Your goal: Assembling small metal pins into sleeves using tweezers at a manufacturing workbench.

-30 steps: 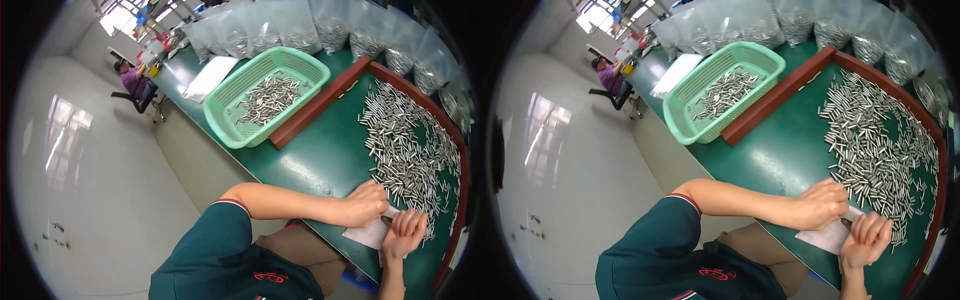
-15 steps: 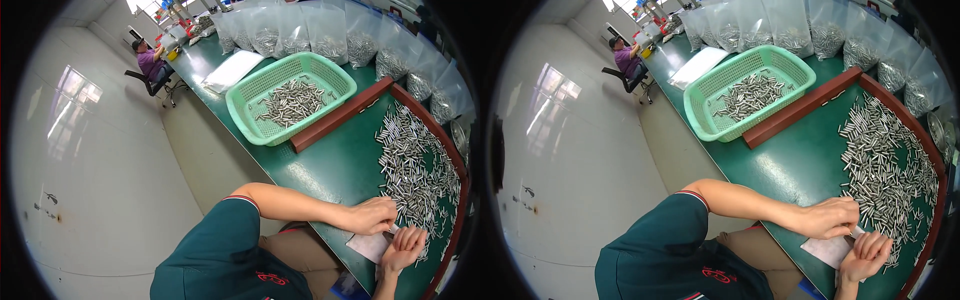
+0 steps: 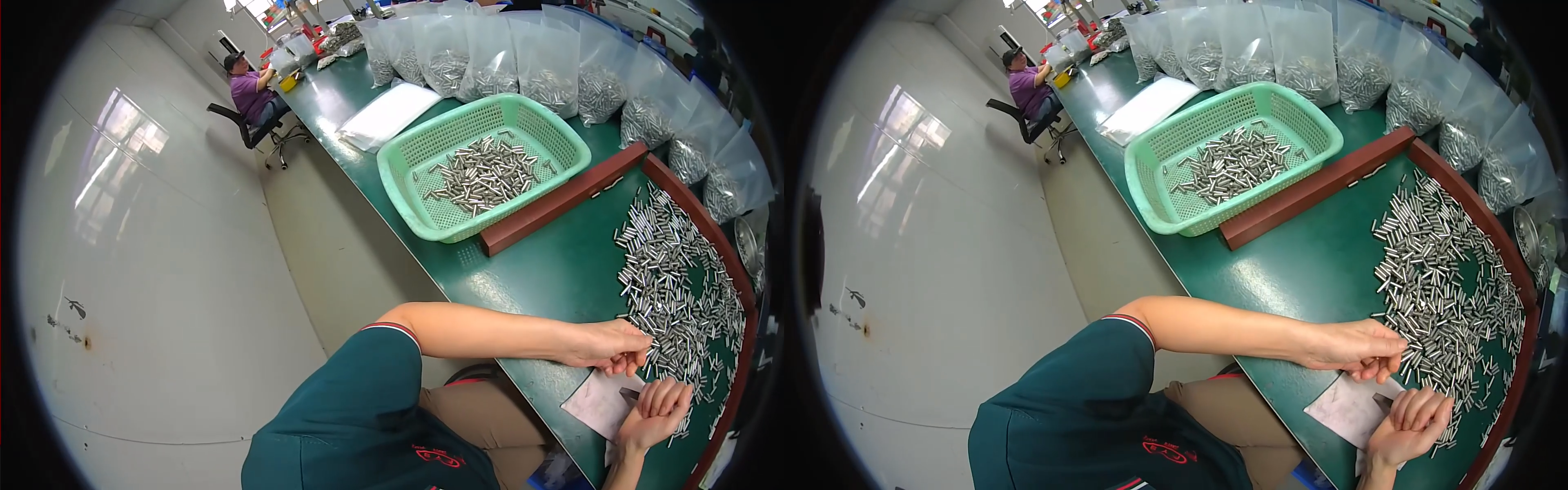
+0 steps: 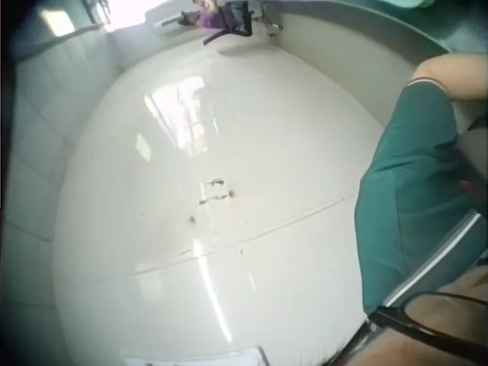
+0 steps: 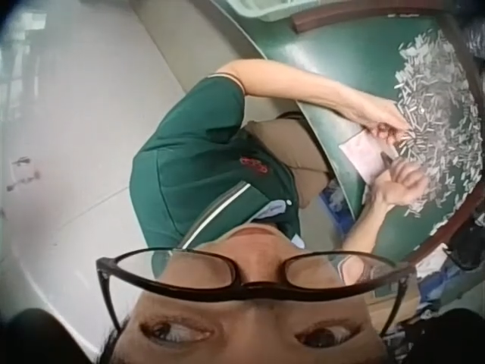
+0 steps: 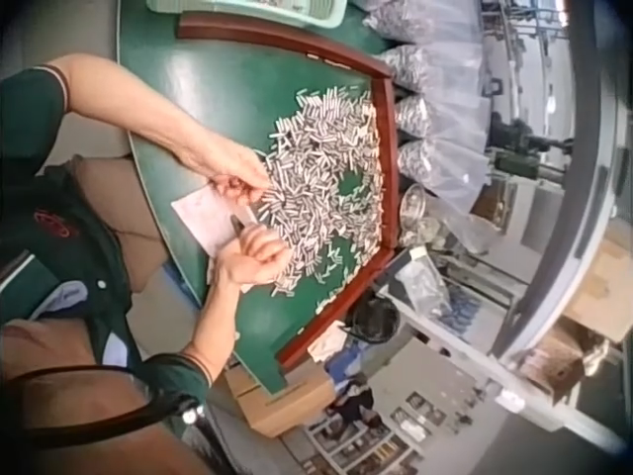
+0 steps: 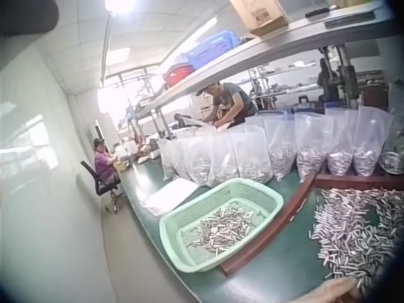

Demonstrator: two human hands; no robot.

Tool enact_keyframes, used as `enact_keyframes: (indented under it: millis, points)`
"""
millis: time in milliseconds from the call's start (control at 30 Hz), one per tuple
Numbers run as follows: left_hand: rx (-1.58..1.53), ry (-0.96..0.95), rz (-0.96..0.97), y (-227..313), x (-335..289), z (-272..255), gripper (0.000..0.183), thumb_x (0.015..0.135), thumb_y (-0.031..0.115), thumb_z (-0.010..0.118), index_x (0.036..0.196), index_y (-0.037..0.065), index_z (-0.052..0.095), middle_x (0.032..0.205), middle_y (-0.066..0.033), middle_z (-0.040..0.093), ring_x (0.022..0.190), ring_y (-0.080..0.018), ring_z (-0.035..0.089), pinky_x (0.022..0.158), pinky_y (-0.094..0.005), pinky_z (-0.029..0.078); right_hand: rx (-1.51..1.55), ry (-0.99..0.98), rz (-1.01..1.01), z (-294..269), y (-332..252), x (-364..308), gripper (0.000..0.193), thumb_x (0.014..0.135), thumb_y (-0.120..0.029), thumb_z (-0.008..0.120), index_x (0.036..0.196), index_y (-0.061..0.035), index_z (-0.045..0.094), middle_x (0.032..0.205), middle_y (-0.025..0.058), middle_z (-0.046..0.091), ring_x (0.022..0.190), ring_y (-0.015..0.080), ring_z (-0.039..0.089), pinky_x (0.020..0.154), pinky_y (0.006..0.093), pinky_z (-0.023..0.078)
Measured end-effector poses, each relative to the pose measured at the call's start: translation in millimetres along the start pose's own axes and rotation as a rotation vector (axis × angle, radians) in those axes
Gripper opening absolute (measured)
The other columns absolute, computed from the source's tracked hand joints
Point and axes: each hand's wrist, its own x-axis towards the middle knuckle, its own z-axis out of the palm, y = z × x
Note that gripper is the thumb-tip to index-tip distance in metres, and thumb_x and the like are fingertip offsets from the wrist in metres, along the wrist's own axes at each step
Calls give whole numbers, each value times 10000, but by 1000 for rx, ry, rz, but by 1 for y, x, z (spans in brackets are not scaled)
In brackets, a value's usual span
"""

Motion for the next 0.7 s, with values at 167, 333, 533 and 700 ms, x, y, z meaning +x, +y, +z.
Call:
enact_keyframes:
  millis: [167,333,533,700]
  points:
    - [718,165,461,-12,4,-6,313,770,297,600,669,15,509,516,-28,484,462,-99,423,418,-261,334,5,34,9,3,0,0,413,931,-239,244,532,-134,231,468,-24,214,378,66,130,372,207,145]
    - [1468,356,686,-8,-9,1,176,669,114,604,678,-9,478,518,-148,513,538,-353,528,466,-430,389,15,11,7,-2,-1,1,410,931,-234,244,534,-131,231,467,-24,211,375,66,133,365,210,138]
    - [1526,385,651,-16,-3,-7,145,622,76,590,666,-13,486,519,-147,516,544,-345,535,483,-435,377,24,20,-3,2,0,1,408,931,-229,245,535,-130,235,468,-23,211,374,65,133,363,210,138]
    - [1568,428,769,-18,1,-9,122,615,36,563,655,-9,457,466,-147,478,469,-333,511,410,-415,374,8,3,-1,-2,-1,2,408,931,-228,245,535,-131,234,470,-23,213,373,65,136,363,210,142]
